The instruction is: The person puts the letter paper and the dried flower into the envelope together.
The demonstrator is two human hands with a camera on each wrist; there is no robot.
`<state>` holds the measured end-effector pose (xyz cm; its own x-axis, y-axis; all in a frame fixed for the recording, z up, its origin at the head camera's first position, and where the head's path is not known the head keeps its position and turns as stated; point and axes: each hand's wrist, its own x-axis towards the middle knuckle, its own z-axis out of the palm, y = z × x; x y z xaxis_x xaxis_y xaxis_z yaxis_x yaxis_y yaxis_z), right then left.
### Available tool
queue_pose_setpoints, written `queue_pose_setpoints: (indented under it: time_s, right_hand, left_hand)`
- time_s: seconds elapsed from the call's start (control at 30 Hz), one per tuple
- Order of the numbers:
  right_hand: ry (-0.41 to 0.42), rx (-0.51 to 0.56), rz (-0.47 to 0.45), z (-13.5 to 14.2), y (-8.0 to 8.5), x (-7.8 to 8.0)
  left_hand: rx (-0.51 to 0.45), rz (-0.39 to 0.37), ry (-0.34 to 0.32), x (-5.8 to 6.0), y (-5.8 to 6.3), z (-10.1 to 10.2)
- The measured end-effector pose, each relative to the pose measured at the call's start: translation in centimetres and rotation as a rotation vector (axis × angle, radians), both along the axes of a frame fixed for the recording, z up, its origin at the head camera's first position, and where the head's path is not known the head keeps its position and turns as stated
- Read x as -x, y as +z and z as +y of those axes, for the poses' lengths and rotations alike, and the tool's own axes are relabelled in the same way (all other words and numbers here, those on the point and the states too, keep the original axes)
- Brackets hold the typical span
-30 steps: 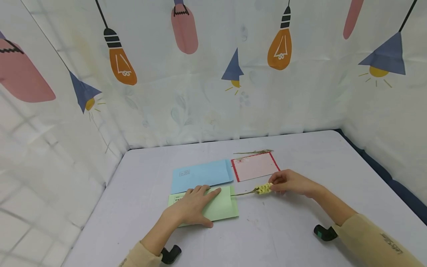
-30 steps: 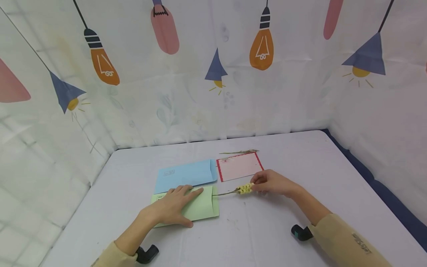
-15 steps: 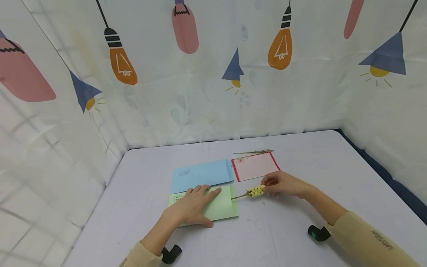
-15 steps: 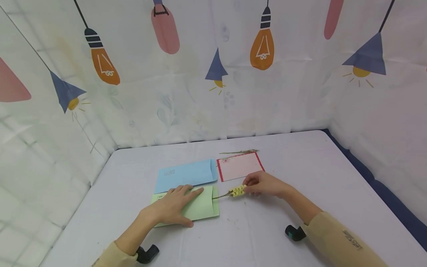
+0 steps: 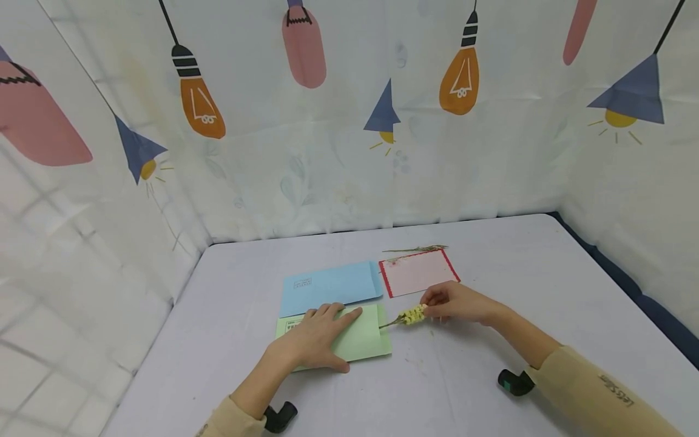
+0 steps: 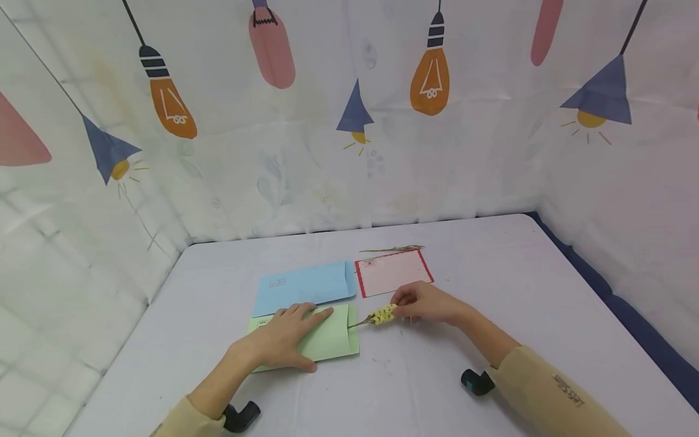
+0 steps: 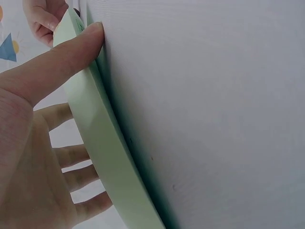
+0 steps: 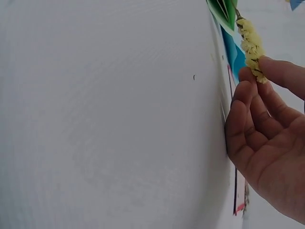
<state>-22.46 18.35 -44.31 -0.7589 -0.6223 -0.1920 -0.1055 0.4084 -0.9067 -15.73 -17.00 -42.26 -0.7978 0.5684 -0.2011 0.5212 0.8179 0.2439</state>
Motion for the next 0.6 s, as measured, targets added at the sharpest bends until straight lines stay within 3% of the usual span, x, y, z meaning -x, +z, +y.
queue_pose_setpoints:
  time_s: [0.6]
  right_hand:
    - [0.018, 0.015, 0.000, -1.8, 0.0, -0.3]
  left_hand:
    - [-0.008, 0.004, -0.003, 0.0, -0.2, -0.1]
